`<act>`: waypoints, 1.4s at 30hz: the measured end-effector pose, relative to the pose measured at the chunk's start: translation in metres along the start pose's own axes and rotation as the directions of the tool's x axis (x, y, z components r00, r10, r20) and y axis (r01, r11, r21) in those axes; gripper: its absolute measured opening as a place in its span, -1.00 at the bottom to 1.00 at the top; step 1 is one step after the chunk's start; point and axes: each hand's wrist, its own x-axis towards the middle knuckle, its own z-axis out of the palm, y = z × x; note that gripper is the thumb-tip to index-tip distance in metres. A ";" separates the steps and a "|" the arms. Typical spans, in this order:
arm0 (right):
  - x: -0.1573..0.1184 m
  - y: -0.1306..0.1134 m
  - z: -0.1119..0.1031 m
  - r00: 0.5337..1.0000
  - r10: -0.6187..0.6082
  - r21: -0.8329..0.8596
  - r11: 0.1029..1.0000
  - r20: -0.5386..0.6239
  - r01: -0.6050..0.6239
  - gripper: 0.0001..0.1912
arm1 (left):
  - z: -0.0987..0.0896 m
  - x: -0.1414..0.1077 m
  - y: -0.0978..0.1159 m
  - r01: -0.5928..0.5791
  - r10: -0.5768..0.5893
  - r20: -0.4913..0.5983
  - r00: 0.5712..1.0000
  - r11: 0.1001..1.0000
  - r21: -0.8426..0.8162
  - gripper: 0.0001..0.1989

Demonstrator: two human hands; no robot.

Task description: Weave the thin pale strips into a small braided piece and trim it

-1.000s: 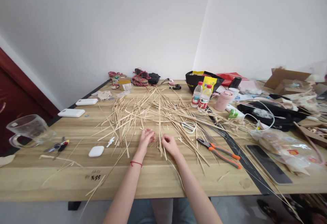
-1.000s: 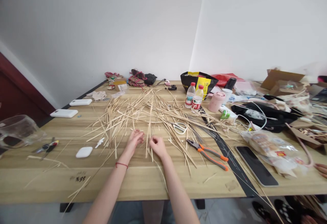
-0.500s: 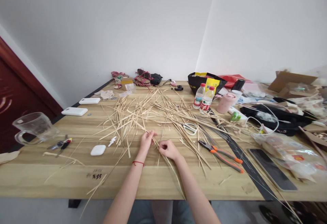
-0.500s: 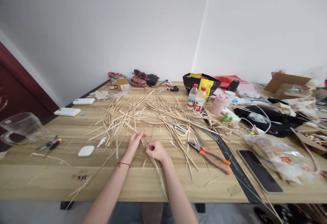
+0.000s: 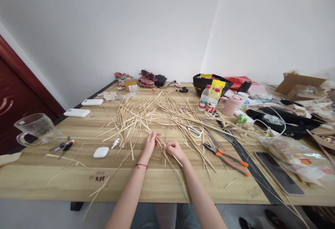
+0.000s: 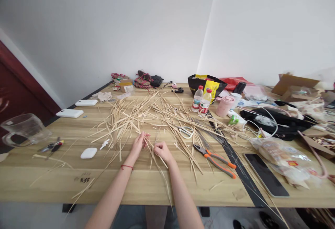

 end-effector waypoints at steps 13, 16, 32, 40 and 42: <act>0.004 0.006 -0.006 1.000 0.000 0.292 0.956 -0.005 0.002 -0.62 | 0.002 -0.002 0.007 -0.047 0.039 0.106 0.994 0.995 0.083 -0.51; 0.001 0.004 -0.008 0.998 0.001 0.337 0.941 0.063 -0.022 -0.60 | 0.000 -0.001 0.007 -0.039 0.029 0.106 0.994 0.995 0.090 -0.51; 0.012 0.006 0.004 0.990 0.079 0.311 0.949 -0.117 -0.039 -0.64 | 0.007 -0.012 -0.005 -0.039 -0.099 0.486 0.869 0.963 0.265 -0.61; 0.017 0.007 0.004 0.968 0.066 0.379 0.925 -0.243 0.032 -0.65 | 0.018 -0.009 0.006 -0.170 0.060 0.342 0.938 0.938 0.302 -0.68; 0.017 0.008 0.005 0.973 0.072 0.386 0.922 -0.221 0.019 -0.65 | 0.019 -0.010 0.008 -0.195 0.112 0.286 0.952 0.940 0.281 -0.77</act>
